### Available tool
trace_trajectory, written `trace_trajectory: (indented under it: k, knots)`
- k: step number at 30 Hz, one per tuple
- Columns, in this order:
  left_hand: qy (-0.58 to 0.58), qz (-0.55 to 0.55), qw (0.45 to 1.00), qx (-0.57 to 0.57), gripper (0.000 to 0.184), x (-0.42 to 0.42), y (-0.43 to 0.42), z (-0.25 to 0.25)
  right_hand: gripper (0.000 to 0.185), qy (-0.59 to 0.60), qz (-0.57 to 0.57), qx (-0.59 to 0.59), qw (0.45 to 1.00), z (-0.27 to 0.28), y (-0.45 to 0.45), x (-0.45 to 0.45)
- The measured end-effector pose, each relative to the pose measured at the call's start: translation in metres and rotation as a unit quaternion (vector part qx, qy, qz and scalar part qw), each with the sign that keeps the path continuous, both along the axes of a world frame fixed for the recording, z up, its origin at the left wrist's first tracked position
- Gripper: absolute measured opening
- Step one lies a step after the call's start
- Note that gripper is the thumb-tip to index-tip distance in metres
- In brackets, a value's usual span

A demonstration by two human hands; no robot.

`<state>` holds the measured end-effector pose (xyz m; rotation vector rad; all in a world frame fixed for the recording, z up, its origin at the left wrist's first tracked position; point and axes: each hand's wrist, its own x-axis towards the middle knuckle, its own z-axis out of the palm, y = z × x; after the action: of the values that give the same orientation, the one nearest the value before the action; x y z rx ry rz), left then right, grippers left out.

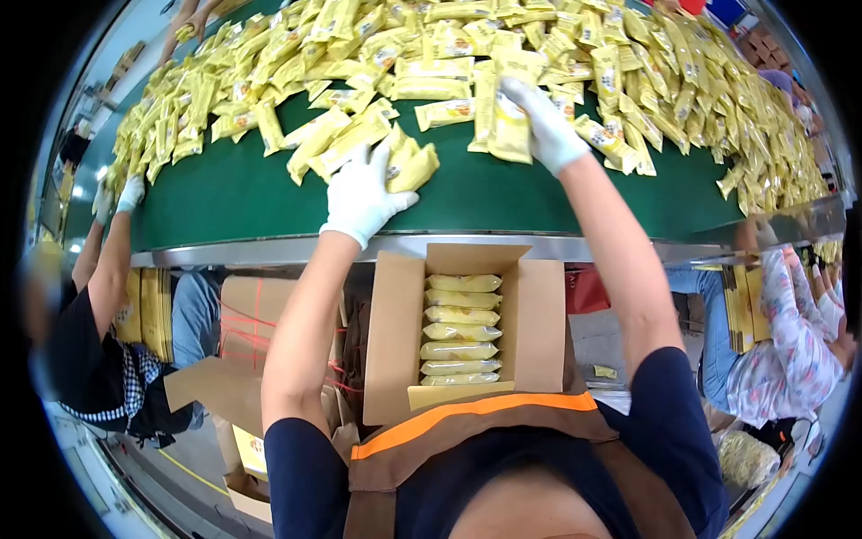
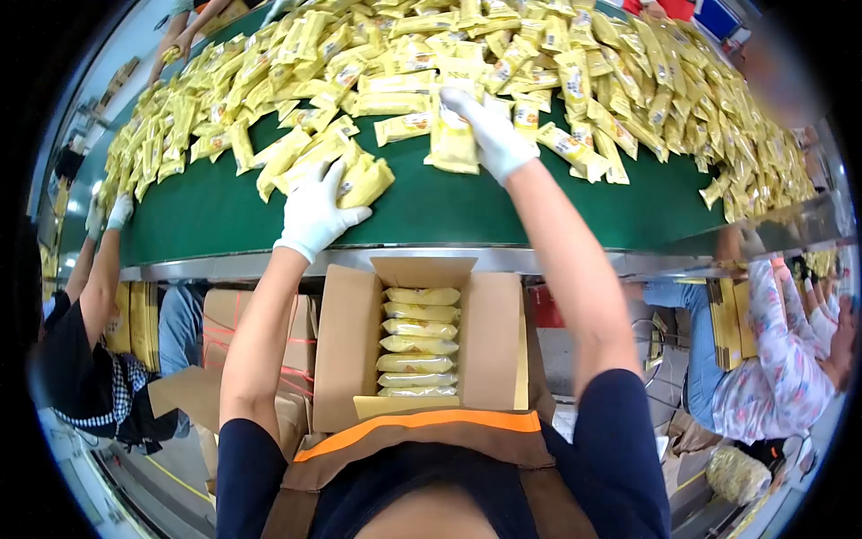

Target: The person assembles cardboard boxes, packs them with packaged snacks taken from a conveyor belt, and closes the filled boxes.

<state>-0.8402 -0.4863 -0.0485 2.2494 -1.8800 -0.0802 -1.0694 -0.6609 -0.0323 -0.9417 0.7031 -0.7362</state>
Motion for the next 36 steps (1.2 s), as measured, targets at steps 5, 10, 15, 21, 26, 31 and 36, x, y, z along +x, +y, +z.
trace_trajectory:
  k: [5,10,15,21,26,31,36]
  knots:
    - [-0.002,-0.012,0.998,0.066,0.096,-0.008,0.005,0.014,0.118,0.442,0.030,-0.266,0.856,-0.013,-0.006,0.081]
    - [-0.072,-0.070,0.994,0.032,0.093,0.010,0.007,0.022,0.111,0.488,0.180,-0.439,0.733,-0.005,0.014,0.077]
    - [-0.100,-0.081,0.990,0.061,0.095,0.050,0.001,0.042,0.092,0.376,0.361,-0.337,0.784,0.000,-0.021,0.081]
    - [-0.110,-0.051,0.987,0.103,0.095,0.069,0.016,0.049,0.076,0.454,0.340,-0.563,0.601,0.011,0.021,0.055]
    - [-0.009,-0.047,0.998,0.034,0.096,0.060,0.011,0.059,0.078,0.509,0.241,-0.590,0.578,0.038,0.062,-0.042]
    - [-0.038,-0.038,0.986,0.156,0.104,0.049,-0.039,0.027,0.073,0.487,0.230,-0.581,0.610,0.006,0.049,-0.088]
    - [-0.040,-0.006,0.993,0.107,0.104,0.031,-0.013,0.018,0.079,0.494,0.254,-0.610,0.565,0.003,0.047,-0.078]
